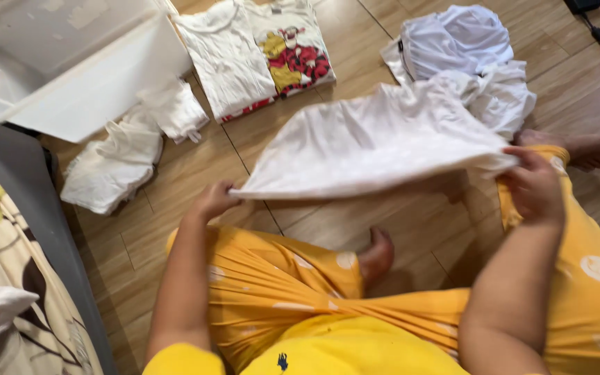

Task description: The recorder is sitting on the floor folding various items of clothing and organizing them into piles.

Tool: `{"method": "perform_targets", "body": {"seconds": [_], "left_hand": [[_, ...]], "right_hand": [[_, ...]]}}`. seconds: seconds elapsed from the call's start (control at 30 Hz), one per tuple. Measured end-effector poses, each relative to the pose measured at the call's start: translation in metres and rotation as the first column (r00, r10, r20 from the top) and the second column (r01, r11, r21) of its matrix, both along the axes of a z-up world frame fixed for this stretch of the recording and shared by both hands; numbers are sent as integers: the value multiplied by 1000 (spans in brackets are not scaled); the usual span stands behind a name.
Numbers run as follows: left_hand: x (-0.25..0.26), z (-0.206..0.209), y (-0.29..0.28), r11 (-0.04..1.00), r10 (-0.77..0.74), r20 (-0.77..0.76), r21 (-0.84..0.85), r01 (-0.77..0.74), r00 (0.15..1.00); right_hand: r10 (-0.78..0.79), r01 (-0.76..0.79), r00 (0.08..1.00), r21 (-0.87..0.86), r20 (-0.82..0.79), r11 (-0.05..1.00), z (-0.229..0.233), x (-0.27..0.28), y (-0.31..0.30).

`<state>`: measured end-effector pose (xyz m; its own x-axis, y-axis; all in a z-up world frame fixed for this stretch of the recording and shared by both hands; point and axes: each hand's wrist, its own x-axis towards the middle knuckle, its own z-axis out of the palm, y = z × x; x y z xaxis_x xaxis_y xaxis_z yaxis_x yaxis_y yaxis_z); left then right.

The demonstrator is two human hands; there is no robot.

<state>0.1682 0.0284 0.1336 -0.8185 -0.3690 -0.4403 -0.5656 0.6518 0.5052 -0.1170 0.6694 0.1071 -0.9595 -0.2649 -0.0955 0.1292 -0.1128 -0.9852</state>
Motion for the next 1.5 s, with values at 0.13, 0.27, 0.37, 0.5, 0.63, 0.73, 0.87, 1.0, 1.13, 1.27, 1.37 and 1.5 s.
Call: {"method": "perform_targets", "body": {"seconds": [0.13,0.27,0.37,0.5,0.63,0.73,0.87,1.0,1.13,1.27,1.37,1.5], "left_hand": [[28,-3,-52,976,86,-102,207,-63,991],[20,6,-86,730,350,-453,680,64,820],[-31,-15,-102,707,476,-270,684,-181,837],[-112,-47,-135,839,542,-654,460,-292,528],[-115,60,-123,853,521,-851,522,2,68],[-94,99,-113,809,573,-820,568,148,15],[-54,54,-115,782,574,-790,607,140,215],[-13,-18,-118,851,437,-650,522,-52,621],[11,-110,-136,855,392,-374,484,-183,841],[16,-127,-130,821,349,-36,494,-287,936],[19,-136,-130,763,323,185,529,-371,928],[18,-123,-127,850,154,438,399,-345,886]], "right_hand": [[31,-37,997,83,64,996,-2,-15,29],[55,-93,981,205,185,974,32,-38,-49],[61,-143,959,292,275,946,47,-74,-122],[119,-90,986,230,-113,969,14,-149,-166],[-105,61,928,-134,-356,989,146,-112,-193],[-203,20,881,-395,-427,918,172,-100,-177],[-68,67,860,-20,-505,998,119,-94,-120],[192,-68,970,589,-150,805,54,-77,-84],[341,-190,939,759,-45,623,-27,-64,-74],[304,-359,921,833,243,421,-69,-42,-73],[335,-488,855,834,396,260,-86,-38,-66],[393,-660,676,750,623,-52,-101,-47,-52]]}}
